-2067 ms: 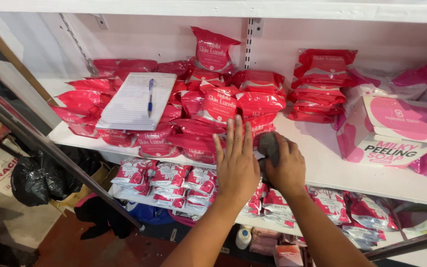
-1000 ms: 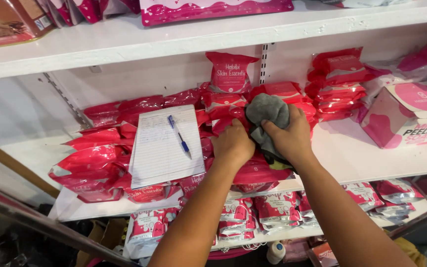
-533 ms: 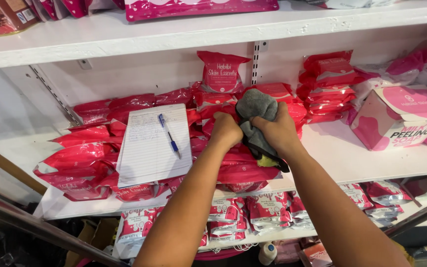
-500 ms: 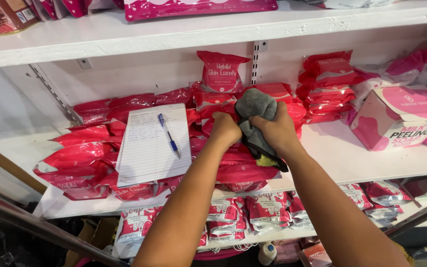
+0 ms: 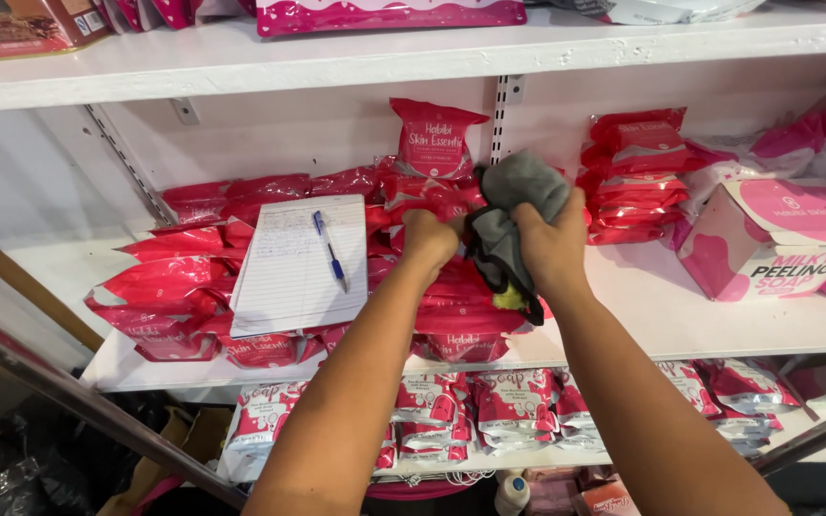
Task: Wiping down individual skincare product packages with a cloth and organizing them neatly on a retail shelf.
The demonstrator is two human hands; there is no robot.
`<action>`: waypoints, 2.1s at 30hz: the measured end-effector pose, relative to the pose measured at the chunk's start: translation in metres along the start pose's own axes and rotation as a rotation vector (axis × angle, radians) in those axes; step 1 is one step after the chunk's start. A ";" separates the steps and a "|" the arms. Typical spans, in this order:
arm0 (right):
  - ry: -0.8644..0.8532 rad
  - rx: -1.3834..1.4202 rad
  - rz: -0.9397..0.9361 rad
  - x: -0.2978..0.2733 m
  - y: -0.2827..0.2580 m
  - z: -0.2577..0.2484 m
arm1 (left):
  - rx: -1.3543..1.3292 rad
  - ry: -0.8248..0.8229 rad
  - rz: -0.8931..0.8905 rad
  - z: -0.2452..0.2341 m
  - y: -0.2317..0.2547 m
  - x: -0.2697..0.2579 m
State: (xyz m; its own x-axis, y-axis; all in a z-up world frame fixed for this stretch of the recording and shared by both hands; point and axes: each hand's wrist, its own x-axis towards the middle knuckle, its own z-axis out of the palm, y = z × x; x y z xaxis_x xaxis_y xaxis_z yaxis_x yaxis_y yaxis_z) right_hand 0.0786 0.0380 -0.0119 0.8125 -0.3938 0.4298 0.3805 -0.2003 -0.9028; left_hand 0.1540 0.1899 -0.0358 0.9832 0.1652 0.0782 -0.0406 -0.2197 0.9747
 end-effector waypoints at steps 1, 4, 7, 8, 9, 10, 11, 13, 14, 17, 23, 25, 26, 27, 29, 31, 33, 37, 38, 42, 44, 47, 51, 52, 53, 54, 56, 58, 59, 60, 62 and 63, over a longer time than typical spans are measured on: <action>-0.001 0.001 -0.001 -0.002 -0.006 -0.004 | 0.000 0.002 0.000 -0.004 0.003 0.002; 0.101 0.067 -0.239 -0.009 -0.027 -0.014 | -0.110 0.019 0.128 -0.019 0.018 -0.001; 0.160 0.098 -0.299 -0.015 -0.049 -0.024 | -0.193 0.066 0.123 -0.037 0.039 -0.026; 0.164 0.031 -0.345 -0.017 -0.054 -0.026 | -0.292 -0.002 0.131 -0.041 0.043 -0.036; 0.167 -0.036 -0.391 -0.019 -0.058 -0.027 | -0.389 -0.071 0.140 -0.045 0.046 -0.045; 0.169 -0.034 -0.395 -0.023 -0.062 -0.029 | -0.389 -0.071 0.144 -0.046 0.043 -0.052; 0.173 -0.037 -0.423 -0.026 -0.065 -0.031 | -0.418 -0.076 0.088 -0.046 0.040 -0.060; 0.177 -0.038 -0.458 -0.033 -0.075 -0.035 | -0.448 -0.079 0.036 -0.047 0.040 -0.078; 0.194 -0.052 -0.481 -0.037 -0.080 -0.037 | -0.510 -0.080 0.033 -0.049 0.043 -0.088; 0.150 -0.102 -0.497 -0.057 -0.103 -0.036 | -0.649 -0.070 0.067 -0.044 0.046 -0.112; -0.165 -0.541 -0.905 -0.103 -0.122 -0.033 | -1.031 -0.222 0.079 -0.026 0.024 -0.126; -0.150 -0.689 -0.947 -0.101 -0.108 -0.044 | -1.044 -0.250 0.094 -0.023 0.024 -0.136; -0.198 -0.521 -0.830 -0.097 -0.098 -0.052 | -0.948 -0.245 0.236 -0.019 0.020 -0.138; -0.244 -0.354 -0.710 -0.092 -0.088 -0.060 | -0.848 -0.238 0.374 -0.015 0.016 -0.139; -0.187 -0.347 -0.657 -0.082 -0.076 -0.078 | -0.842 -0.238 0.297 -0.016 0.027 -0.154; -0.131 -0.342 -0.600 -0.072 -0.066 -0.096 | -0.838 -0.239 0.215 -0.016 0.040 -0.172; 0.008 -0.357 -0.549 -0.061 -0.059 -0.115 | -0.729 -0.284 0.101 -0.016 0.056 -0.193; 0.031 -0.301 -0.611 -0.075 -0.088 -0.133 | -0.502 -0.238 0.197 0.015 0.040 -0.199; -0.120 -0.320 -0.710 -0.077 -0.096 -0.135 | -0.515 -0.264 0.292 0.026 0.034 -0.197; -0.368 -0.501 -0.831 -0.078 -0.104 -0.143 | -0.441 -0.289 0.416 0.051 0.022 -0.201; -0.366 -0.354 -0.767 -0.063 -0.080 -0.155 | -0.474 -0.343 0.354 0.055 0.015 -0.201; -0.302 -0.108 -0.562 -0.042 -0.047 -0.168 | -0.576 -0.402 0.216 0.053 0.032 -0.217; -0.157 0.429 -0.264 -0.023 -0.008 -0.176 | -0.580 -0.381 0.157 0.054 0.045 -0.225; -0.158 0.432 -0.267 -0.017 -0.004 -0.181 | -0.578 -0.380 0.161 0.054 0.044 -0.224; -0.065 0.558 -0.111 -0.011 0.000 -0.185 | -0.633 -0.340 0.082 0.053 0.043 -0.222; 0.031 0.680 0.052 -0.007 0.005 -0.189 | -0.686 -0.302 -0.002 0.052 0.040 -0.221; -0.242 0.941 0.162 0.002 0.062 -0.199 | -0.854 -0.346 -0.071 0.049 0.038 -0.218; -0.515 1.194 0.262 -0.009 0.071 -0.195 | -1.020 -0.395 -0.147 0.049 0.036 -0.216; -0.348 1.020 0.404 -0.023 0.051 -0.186 | -1.061 -0.412 -0.181 0.051 0.035 -0.216; -0.179 0.842 0.531 -0.034 0.031 -0.177 | -1.106 -0.429 -0.209 0.052 0.035 -0.214; -0.192 0.922 0.558 -0.055 -0.006 -0.167 | -0.974 -0.364 -0.072 0.056 0.035 -0.212; -0.212 1.003 0.590 -0.066 -0.024 -0.161 | -0.842 -0.290 0.062 0.058 0.036 -0.211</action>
State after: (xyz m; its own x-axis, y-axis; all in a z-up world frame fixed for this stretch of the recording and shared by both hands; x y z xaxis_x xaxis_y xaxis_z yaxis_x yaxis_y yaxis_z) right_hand -0.0559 -0.0759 -0.0167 0.9998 -0.0135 0.0175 0.0214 0.7934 -0.6083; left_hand -0.0448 0.0914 -0.0297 0.9767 -0.0987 0.1908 -0.0998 0.5778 0.8100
